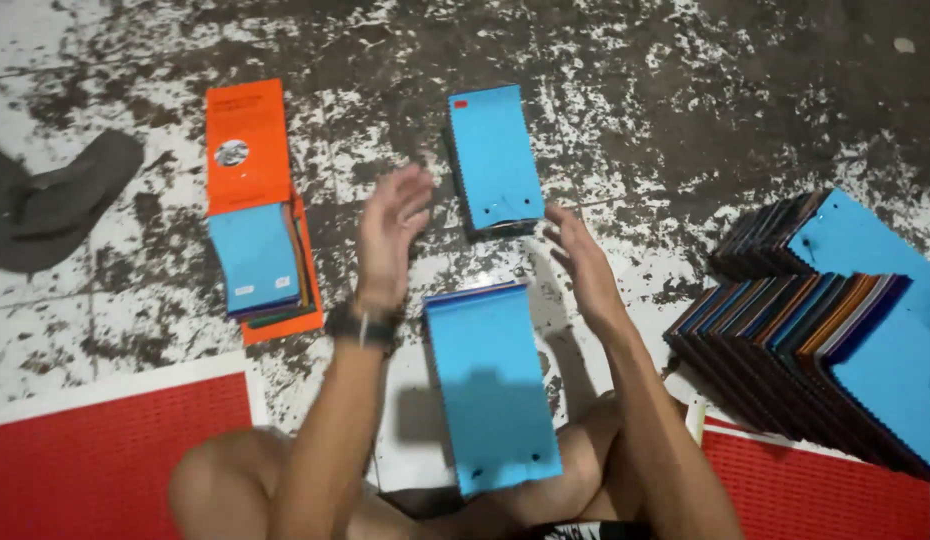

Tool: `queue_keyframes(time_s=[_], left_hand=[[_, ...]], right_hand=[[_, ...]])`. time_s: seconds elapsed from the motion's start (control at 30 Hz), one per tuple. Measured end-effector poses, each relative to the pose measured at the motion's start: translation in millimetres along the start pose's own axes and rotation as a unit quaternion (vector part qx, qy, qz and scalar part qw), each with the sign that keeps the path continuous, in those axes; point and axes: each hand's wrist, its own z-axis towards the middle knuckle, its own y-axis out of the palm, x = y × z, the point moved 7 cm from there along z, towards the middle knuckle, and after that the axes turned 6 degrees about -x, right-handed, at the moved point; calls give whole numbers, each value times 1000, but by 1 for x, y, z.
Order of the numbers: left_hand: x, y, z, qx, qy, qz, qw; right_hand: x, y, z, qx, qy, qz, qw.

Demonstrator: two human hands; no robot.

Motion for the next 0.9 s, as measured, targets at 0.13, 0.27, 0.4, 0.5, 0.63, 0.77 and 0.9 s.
queue_keyframes(time_s=[0.13,0.27,0.4,0.5,0.63,0.77,0.9], left_hand=[[29,22,-89,-51,67,158,984],[-2,16,-101,-60,71,292,952],[-18,6,-103,1,65,334,940],[-28,-2,-98,29,39,310,949],[-31,-5,-99,53,64,317,945],[-16,5,-106,87,117,386,911],[34,73,-165,23,286,583,760]], right_hand=[[-17,35,-58,-39,-73,-14,996],[-19,53,-73,-58,-67,-84,992],[5,55,-69,-55,-18,-70,996],[8,63,-74,-69,-14,-64,995],[15,63,-66,-57,7,-102,993],[31,57,-56,-65,12,-123,990],[67,48,-31,-66,18,-161,985]])
